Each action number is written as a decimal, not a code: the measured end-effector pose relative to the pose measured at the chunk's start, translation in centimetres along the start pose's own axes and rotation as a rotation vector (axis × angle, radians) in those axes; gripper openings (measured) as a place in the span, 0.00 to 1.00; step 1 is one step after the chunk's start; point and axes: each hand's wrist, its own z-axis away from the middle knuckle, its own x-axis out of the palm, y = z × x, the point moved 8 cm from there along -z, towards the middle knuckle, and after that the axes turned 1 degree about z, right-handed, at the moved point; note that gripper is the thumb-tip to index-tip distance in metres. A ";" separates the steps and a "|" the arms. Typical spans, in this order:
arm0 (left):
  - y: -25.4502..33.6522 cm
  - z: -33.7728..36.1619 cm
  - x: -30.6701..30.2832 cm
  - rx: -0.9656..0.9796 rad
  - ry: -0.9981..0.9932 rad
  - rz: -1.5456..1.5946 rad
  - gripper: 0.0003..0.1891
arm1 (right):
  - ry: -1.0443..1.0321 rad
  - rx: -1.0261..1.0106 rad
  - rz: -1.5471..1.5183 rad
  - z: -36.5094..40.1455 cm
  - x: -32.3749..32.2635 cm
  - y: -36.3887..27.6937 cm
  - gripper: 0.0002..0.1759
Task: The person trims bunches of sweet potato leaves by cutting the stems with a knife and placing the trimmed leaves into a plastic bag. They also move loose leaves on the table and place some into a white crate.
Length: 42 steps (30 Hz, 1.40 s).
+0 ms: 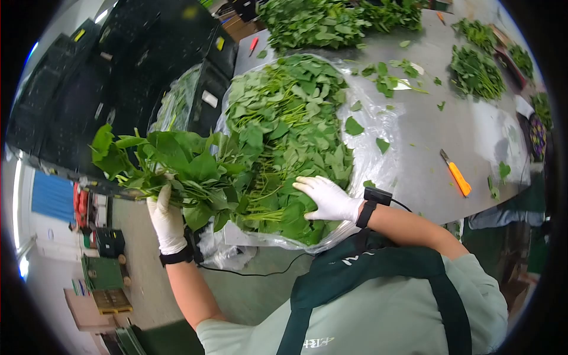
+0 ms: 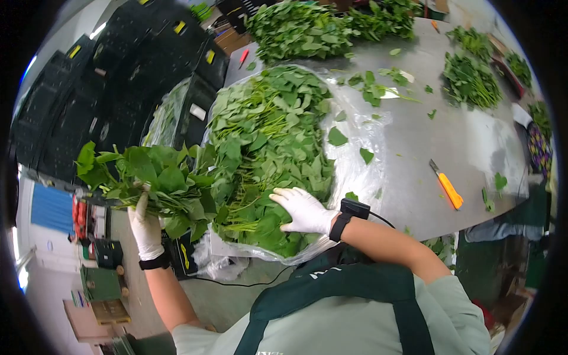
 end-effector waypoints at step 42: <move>-12.7 18.3 33.1 0.546 -0.194 -1.101 0.23 | 0.585 0.692 -0.267 27.1 -21.9 19.9 0.12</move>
